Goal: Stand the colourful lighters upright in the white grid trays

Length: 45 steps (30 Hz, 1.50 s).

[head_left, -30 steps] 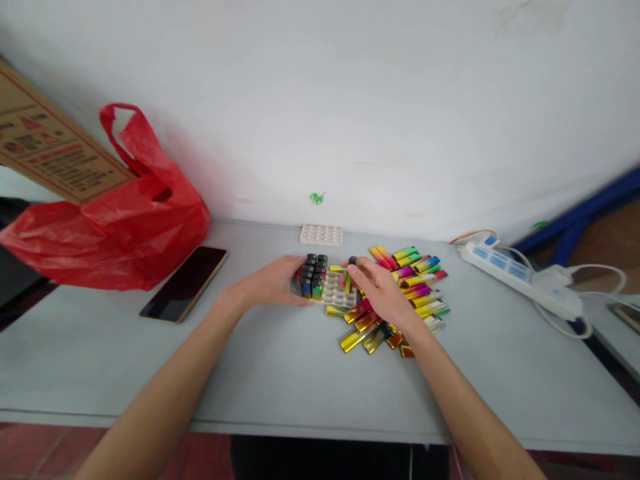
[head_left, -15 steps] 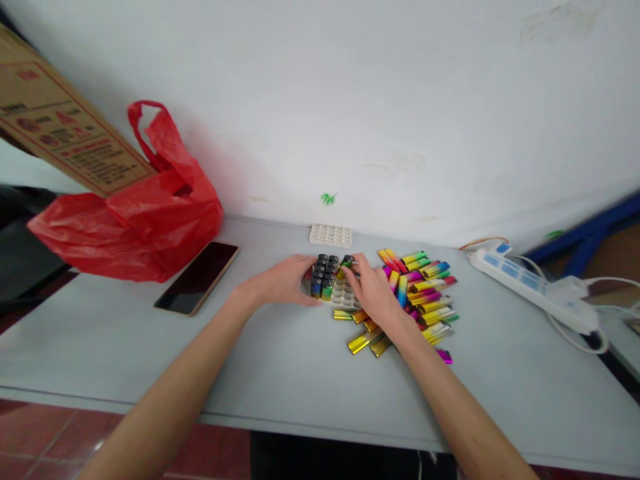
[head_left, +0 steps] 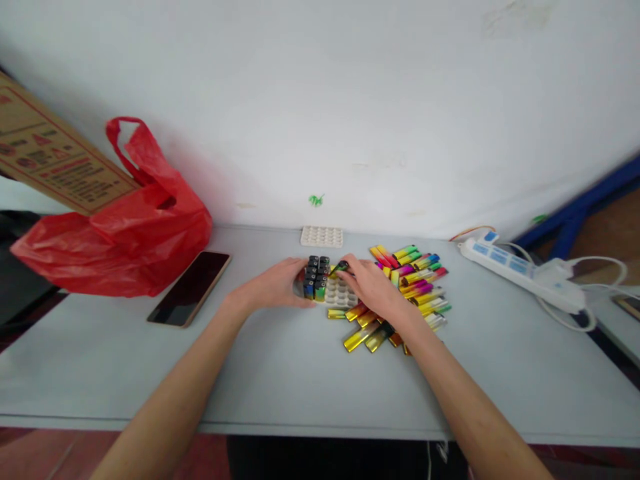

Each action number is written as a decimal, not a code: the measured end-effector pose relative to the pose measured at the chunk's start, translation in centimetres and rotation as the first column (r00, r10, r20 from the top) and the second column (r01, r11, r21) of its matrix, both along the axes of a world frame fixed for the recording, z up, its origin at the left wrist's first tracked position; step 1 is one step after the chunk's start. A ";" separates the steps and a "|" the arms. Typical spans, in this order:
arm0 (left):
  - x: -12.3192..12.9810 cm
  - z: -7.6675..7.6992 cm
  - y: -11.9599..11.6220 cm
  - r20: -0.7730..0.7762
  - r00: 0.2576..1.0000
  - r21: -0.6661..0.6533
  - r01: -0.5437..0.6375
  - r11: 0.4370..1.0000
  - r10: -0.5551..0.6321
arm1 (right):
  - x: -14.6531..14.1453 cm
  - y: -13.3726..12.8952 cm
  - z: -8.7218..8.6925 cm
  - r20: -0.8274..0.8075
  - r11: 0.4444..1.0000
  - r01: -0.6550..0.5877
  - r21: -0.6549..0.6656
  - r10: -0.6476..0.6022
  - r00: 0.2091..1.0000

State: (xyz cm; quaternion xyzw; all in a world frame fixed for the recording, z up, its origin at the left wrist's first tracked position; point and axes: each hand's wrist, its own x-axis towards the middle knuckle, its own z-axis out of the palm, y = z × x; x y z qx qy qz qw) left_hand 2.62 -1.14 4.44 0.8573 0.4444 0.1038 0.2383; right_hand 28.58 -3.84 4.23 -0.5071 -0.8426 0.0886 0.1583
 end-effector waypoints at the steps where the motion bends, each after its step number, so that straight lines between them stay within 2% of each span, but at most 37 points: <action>1: 0.0 0.1 0.0 -0.001 1.000 -0.001 0.000 1.000 0.000 | 0.0 0.0 0.1 0.016 1.000 0.002 -0.010 -0.002 1.000; 8: 0.2 0.4 -0.2 0.020 1.000 0.007 -0.007 1.000 0.007 | -1.0 -0.1 0.9 0.145 0.997 0.065 0.045 -0.071 0.987; 11: 0.1 0.4 -0.2 0.013 1.000 -0.003 -0.017 1.000 0.017 | -0.9 0.1 1.3 0.156 0.998 0.060 -0.001 -0.059 0.986; 15: 0.1 0.5 -0.2 -0.012 1.000 -0.011 -0.019 1.000 0.019 | -0.6 0.2 1.0 0.052 0.996 0.050 -0.079 -0.046 0.998; 19: 0.1 0.5 0.0 -0.024 1.000 -0.012 -0.005 1.000 0.005 | -0.7 0.0 -0.1 -0.061 0.994 0.054 -0.093 -0.060 0.996; 27: -0.1 -0.1 0.1 0.005 1.000 0.014 0.025 1.000 -0.025 | -1.5 0.0 -0.4 0.009 0.998 0.029 0.049 -0.030 1.000; 33: 0.0 0.1 0.0 -0.027 1.000 0.013 -0.015 1.000 0.015 | 0.8 -0.2 -0.9 -0.141 0.996 -0.061 0.069 0.070 0.988; 35: 0.0 0.1 0.0 -0.017 1.000 0.011 -0.010 1.000 0.010 | 1.6 0.2 -1.3 -0.148 0.997 -0.028 0.075 0.039 0.988; 39: 0.0 0.3 -0.1 -0.002 1.000 0.004 -0.010 1.000 0.010 | 2.4 1.4 -2.1 -0.048 0.999 0.021 0.036 -0.019 0.999; 45: 0.1 0.7 -0.4 0.000 1.000 -0.015 -0.015 1.000 0.015 | 2.4 2.0 -2.1 -0.025 0.997 0.083 0.004 -0.083 0.996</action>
